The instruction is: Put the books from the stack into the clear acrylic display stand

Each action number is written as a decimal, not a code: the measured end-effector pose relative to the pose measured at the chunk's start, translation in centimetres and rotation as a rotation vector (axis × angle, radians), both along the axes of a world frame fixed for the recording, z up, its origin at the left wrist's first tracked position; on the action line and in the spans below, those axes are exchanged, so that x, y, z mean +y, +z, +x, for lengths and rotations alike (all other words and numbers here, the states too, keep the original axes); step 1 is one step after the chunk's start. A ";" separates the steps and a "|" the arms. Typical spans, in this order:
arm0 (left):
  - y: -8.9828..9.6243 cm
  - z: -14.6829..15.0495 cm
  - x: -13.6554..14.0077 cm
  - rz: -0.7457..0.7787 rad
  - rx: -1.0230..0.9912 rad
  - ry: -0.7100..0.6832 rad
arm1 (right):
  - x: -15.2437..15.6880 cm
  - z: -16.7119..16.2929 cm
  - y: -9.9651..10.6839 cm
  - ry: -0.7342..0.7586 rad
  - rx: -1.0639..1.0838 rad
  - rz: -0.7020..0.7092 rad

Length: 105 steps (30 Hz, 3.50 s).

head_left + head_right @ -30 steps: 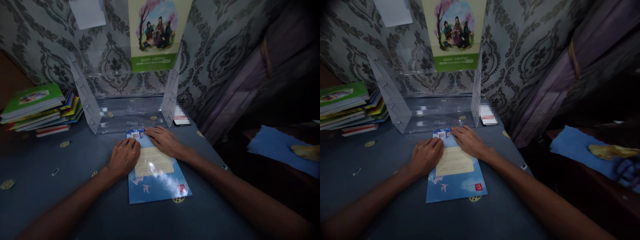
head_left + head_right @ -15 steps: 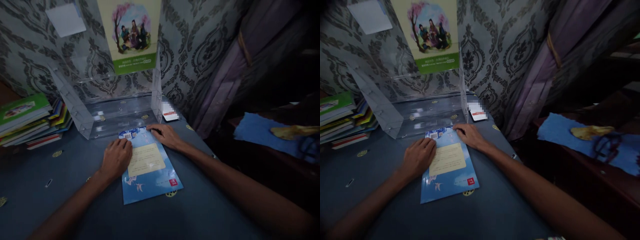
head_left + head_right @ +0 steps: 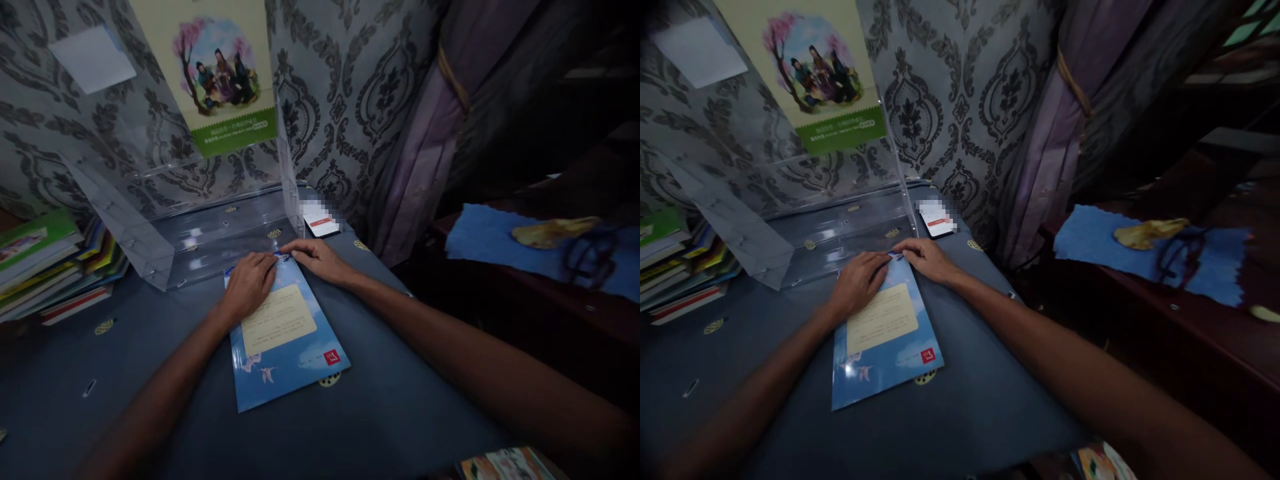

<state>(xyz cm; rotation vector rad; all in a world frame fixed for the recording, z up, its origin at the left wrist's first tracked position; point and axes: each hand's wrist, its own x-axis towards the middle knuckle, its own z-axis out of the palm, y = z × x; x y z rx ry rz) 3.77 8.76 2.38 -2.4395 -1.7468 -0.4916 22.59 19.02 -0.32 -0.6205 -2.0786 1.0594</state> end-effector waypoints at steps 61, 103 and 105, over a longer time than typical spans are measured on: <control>0.2 1.7 -2.9 0.017 0.093 -0.403 | -6.5 4.9 0.7 -0.107 -0.161 0.183; 1.5 5.3 -9.2 -0.137 0.067 -0.581 | -11.8 7.1 1.5 -0.088 -0.146 0.074; 1.7 5.0 -9.2 -0.146 0.065 -0.612 | -12.4 7.6 1.5 -0.074 -0.142 0.086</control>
